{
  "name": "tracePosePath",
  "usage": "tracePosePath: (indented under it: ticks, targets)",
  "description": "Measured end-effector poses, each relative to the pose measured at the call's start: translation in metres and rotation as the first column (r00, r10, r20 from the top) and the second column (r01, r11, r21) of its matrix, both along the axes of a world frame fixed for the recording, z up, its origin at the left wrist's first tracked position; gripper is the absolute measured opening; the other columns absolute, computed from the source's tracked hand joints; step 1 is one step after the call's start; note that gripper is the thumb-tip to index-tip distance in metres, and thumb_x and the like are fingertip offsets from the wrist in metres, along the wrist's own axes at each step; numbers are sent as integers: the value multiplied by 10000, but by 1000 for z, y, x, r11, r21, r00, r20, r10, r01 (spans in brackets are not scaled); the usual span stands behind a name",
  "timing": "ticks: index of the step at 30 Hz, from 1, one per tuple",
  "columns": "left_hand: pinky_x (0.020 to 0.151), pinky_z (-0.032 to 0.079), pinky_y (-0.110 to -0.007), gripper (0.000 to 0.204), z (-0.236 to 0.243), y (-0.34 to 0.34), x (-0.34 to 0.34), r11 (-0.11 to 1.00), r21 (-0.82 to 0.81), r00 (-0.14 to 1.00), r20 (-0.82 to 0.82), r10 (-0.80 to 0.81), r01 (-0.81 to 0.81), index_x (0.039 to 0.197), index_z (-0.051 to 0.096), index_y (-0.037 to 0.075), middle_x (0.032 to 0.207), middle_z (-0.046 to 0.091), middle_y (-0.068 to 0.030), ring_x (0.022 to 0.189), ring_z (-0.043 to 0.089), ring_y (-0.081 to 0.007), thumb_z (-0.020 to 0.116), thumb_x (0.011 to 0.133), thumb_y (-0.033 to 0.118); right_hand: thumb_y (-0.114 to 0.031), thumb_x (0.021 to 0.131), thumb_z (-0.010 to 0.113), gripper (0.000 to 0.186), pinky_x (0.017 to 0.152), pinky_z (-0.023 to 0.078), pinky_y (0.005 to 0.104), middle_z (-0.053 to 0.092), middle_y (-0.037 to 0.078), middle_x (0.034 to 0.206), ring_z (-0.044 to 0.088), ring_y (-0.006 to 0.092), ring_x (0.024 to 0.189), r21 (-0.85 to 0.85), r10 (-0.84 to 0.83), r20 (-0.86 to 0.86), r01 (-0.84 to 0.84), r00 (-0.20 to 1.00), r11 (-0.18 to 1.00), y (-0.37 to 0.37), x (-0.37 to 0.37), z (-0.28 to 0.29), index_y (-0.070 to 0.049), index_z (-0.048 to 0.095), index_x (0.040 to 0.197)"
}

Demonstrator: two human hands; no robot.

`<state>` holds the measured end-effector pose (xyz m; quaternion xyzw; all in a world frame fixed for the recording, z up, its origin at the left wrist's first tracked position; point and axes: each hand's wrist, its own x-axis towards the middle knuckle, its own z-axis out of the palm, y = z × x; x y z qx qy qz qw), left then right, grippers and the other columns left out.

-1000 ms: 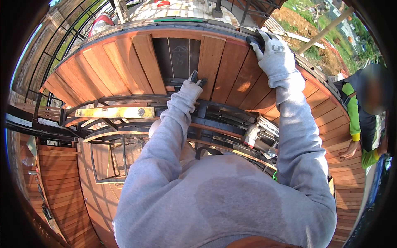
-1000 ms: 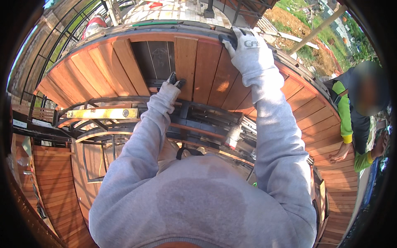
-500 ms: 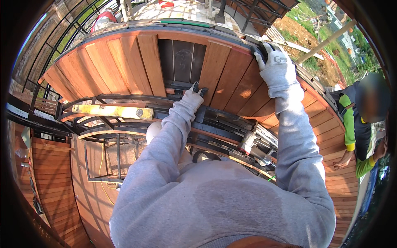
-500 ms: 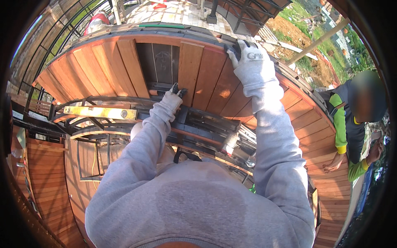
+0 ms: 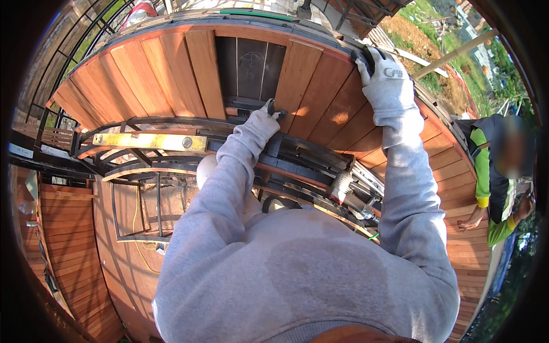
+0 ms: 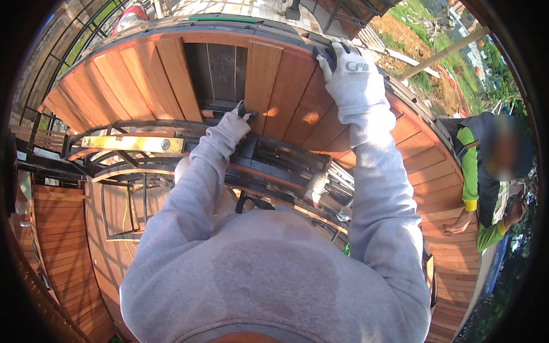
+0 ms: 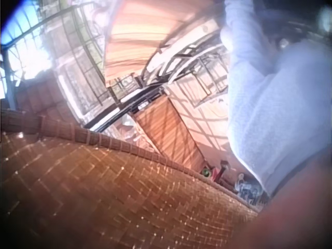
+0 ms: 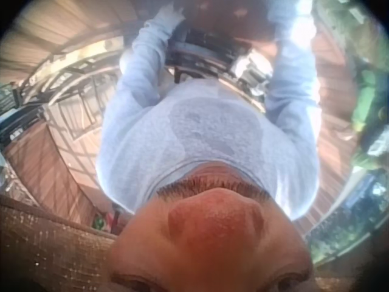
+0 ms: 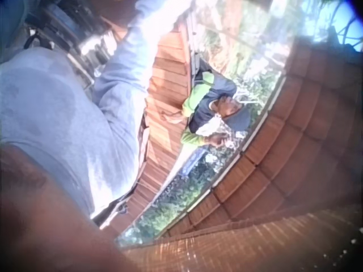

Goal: The person installs wooden siding planks on a curved exterior wall. They position each plank, check alignment with a spirit level, and fasten it using a nail gun. The process is repeated for multiple planks along the wall.

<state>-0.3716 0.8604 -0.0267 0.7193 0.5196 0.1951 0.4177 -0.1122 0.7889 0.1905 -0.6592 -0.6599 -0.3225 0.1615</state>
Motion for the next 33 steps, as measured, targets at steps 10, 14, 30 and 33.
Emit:
tracePosePath:
  ticks: [10, 14, 30, 33]
  targets:
    - [1018, 493, -420, 459, 13, 13, -12, 945, 173, 908, -368, -198, 276, 1345, 600, 57, 1267, 666, -202, 1178, 622, -375, 583, 1001, 360, -413, 990, 594, 419, 931, 531, 442, 701, 164, 1153, 659, 365, 1067, -30, 7, -47, -9, 999, 1000, 0, 4, 0, -101, 649, 1264]
    - [1054, 459, -422, 450, -11, 18, -16, 933, 226, 929, -309, -203, 279, 1355, 604, 95, 1297, 654, -178, 1220, 596, -361, 577, 999, 369, -419, 984, 597, 430, 940, 529, 433, 699, 160, 1164, 660, 351, 1070, -42, -24, -36, 22, 999, 999, 0, -1, 1, -93, 653, 1258]
    - [1046, 419, -457, 333, -33, 19, -6, 912, 348, 961, -239, -140, 219, 1206, 689, 123, 1180, 695, -135, 1161, 595, -376, 708, 887, 218, -425, 970, 623, 428, 897, 549, 449, 695, 153, 1148, 646, 337, 1077, 3, 12, -75, -12, 997, 1000, -7, 0, 2, -65, 668, 1197]
    - [989, 454, -482, 335, -74, 33, -24, 847, 503, 977, -195, -84, 173, 1189, 690, 111, 1105, 713, -151, 1085, 619, -400, 729, 859, 148, -439, 971, 615, 431, 884, 560, 447, 696, 147, 1105, 646, 329, 1069, -54, 9, -128, -16, 992, 998, -6, -10, 10, -67, 670, 1181]
